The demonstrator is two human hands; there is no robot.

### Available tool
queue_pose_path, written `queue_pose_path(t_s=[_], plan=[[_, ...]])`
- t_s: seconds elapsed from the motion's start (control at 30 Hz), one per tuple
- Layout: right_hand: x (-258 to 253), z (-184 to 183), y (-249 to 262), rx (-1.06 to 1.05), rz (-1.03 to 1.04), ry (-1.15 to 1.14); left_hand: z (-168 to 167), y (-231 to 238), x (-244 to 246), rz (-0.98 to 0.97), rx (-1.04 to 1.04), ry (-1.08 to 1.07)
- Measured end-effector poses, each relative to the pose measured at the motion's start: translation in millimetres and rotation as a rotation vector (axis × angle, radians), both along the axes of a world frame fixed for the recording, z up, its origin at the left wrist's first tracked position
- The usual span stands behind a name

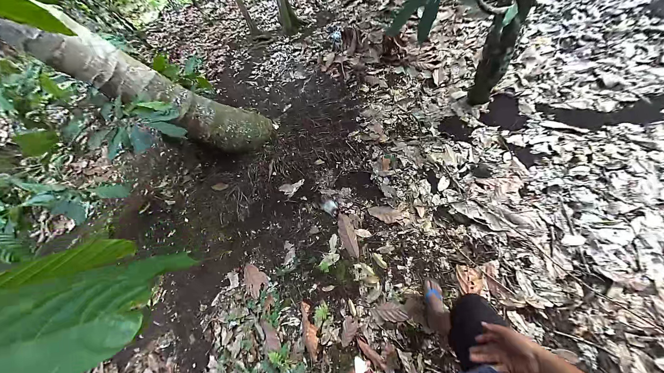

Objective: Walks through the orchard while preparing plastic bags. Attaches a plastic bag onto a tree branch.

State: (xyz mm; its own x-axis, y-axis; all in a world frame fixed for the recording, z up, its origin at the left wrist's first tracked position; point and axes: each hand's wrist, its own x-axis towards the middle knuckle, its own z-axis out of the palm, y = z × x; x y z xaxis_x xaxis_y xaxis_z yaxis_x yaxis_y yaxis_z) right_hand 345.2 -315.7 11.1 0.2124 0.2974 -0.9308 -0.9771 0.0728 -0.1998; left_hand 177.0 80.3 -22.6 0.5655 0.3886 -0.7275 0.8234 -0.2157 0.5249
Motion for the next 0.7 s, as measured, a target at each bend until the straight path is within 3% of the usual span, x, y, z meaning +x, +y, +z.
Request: queue_pose_path(t_s=[0.13, 0.27, 0.33, 0.43, 0.57, 0.7], plan=[[102, -44, 61, -0.140, -0.086, -0.045, -8, 12, 91, 0.059, -0.139, -0.015], [229, -43, 127, -0.214, -0.020, -0.170, -12, 44, 158, 0.026, -0.106, 0.059], [282, -37, 145, -0.378, 0.240, -0.351, 8, 69, 170, -0.001, -0.003, 0.206], [362, -29, 147, -0.608, 0.853, -0.589, 29, 104, 190, 0.059, 0.088, 0.320], [431, -1, 158, -0.495, 1.513, -0.508, 58, 129, 205, 0.274, 0.072, 0.421], [489, 30, 213, -0.355, 1.958, -0.517, 91, 132, 256, 0.391, -0.023, 0.424]])
